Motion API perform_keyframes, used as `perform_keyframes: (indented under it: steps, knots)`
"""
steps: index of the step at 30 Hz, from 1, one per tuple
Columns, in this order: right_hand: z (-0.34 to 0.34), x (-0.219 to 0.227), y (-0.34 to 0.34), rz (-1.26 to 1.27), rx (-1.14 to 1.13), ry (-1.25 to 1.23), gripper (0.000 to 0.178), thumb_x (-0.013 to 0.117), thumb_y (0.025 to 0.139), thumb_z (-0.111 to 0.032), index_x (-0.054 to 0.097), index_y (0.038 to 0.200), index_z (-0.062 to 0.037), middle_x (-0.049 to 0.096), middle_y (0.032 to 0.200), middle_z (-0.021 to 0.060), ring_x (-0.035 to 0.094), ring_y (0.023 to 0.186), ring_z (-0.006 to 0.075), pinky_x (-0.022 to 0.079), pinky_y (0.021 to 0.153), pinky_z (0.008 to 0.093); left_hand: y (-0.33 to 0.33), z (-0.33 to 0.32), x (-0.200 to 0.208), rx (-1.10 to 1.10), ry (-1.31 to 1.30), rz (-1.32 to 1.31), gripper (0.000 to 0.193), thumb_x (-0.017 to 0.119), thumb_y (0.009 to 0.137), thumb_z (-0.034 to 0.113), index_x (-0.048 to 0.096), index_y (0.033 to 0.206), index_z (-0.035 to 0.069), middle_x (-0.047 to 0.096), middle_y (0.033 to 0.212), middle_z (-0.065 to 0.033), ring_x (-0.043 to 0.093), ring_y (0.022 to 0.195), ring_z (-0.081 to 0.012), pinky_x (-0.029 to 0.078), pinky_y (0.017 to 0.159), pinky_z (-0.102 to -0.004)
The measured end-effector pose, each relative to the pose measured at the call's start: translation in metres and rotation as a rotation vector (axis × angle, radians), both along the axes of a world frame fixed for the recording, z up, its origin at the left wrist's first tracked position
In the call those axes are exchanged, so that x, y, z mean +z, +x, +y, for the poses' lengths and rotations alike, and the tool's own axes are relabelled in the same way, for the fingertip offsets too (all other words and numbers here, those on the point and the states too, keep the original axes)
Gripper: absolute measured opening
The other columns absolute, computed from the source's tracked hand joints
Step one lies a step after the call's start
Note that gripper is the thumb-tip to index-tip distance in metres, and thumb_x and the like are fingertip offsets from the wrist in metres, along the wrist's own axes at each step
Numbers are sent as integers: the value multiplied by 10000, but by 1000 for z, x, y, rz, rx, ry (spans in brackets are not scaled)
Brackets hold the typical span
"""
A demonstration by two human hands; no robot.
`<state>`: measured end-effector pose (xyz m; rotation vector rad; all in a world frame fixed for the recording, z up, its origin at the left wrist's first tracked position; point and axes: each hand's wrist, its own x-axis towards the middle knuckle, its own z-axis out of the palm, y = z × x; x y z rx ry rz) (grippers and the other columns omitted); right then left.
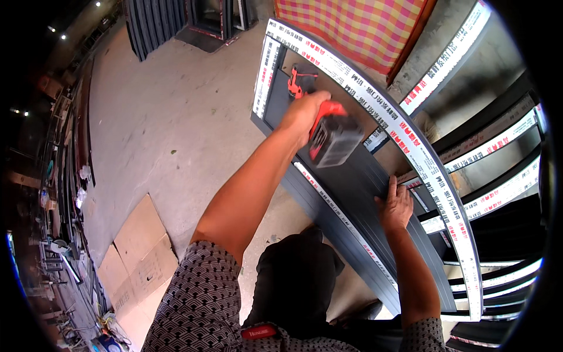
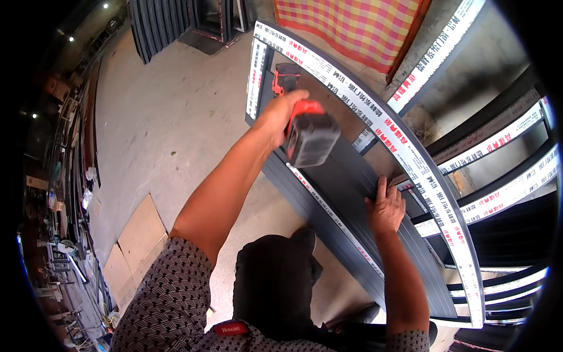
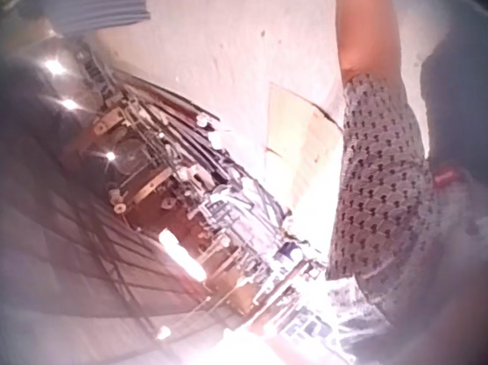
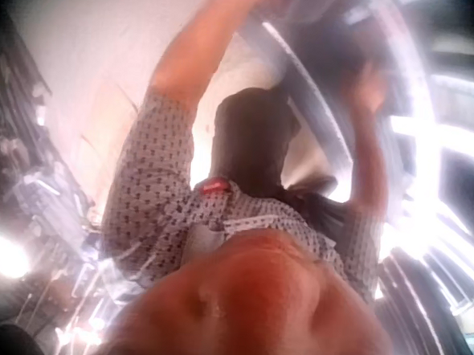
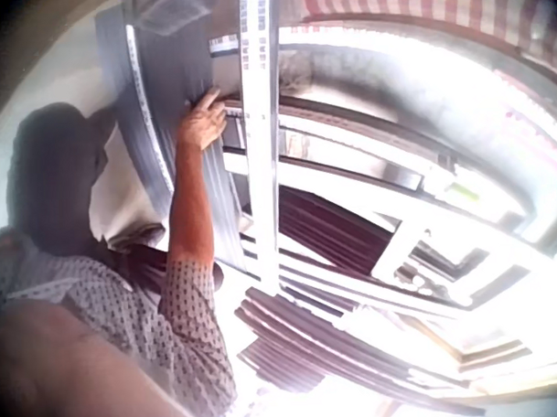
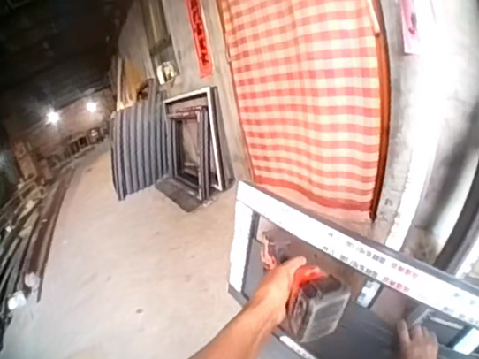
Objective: The person assembles a window frame by inserting a dark gray profile into a larger frame structure. They use a cordless drill to secure the profile with screws at multiple points along the edge. The person adjusts the frame and profile to ensure proper alignment before fastening.
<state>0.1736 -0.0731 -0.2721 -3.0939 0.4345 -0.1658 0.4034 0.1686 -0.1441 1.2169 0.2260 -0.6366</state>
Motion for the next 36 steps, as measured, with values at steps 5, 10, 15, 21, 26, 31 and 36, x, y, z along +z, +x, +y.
perform_keyframes:
  steps: [5, 10, 15, 21, 26, 31, 36]
  knots:
    - [-1, 0, -4, -41, 33, 0, 860, 848, 809, -277, 419, 1540, -134, 589, 1142, 130, 602, 1090, 318, 471, 875, 456, -25, 29, -52, 14, 185, -87, 400, 731, 902, 303, 696, 1062, -62, 716, 949, -119, 684, 839, -225, 533, 764, -396]
    - [1, 1, -3, -43, 38, -8, 876, 852, 800, -262, 415, 1546, -125, 593, 1163, 136, 601, 1085, 322, 470, 874, 459, -67, 86, -97, 23, 385, -56, 501, 736, 892, 380, 724, 1055, -93, 735, 972, -137, 676, 912, -214, 516, 808, -393]
    - [8, 9, -2, -90, 77, 94, 915, 837, 799, -198, 375, 1583, -108, 574, 1256, 165, 577, 1179, 343, 449, 967, 464, -137, 160, -172, -130, 1104, -120, 612, 703, 854, 493, 729, 923, -114, 720, 857, -247, 724, 866, -308, 523, 798, -440]
    - [1, 14, -38, -378, 105, 122, 752, 748, 855, -118, 435, 1535, -50, 530, 1393, 219, 512, 1289, 411, 390, 1135, 497, -243, 207, -205, -538, 1255, 181, 621, 674, 875, 528, 743, 1115, -40, 735, 1122, -265, 708, 1101, -392, 532, 964, -464]
    - [8, -7, -129, -341, 136, 253, 537, 741, 839, -78, 560, 1343, -31, 591, 1253, 180, 578, 1122, 376, 486, 940, 471, -332, 251, -227, -708, 1341, 109, 592, 680, 885, 503, 737, 1126, -34, 733, 1117, -246, 704, 1095, -374, 533, 962, -451]
    - [13, -86, -241, 104, -123, 325, 501, 769, 862, -180, 565, 1293, -28, 577, 1293, 178, 569, 1187, 367, 490, 970, 467, -362, 278, -226, -769, 1391, 46, 564, 685, 894, 478, 731, 1138, -29, 731, 1113, -226, 699, 1090, -355, 534, 960, -439]
    - [17, -135, -298, 357, -310, 358, 700, 807, 842, -271, 482, 1413, -29, 540, 1371, 175, 527, 1284, 350, 467, 1061, 462, -358, 292, -223, -799, 1426, -3, 536, 691, 904, 452, 726, 1149, -23, 729, 1108, -207, 695, 1084, -337, 535, 958, -427]
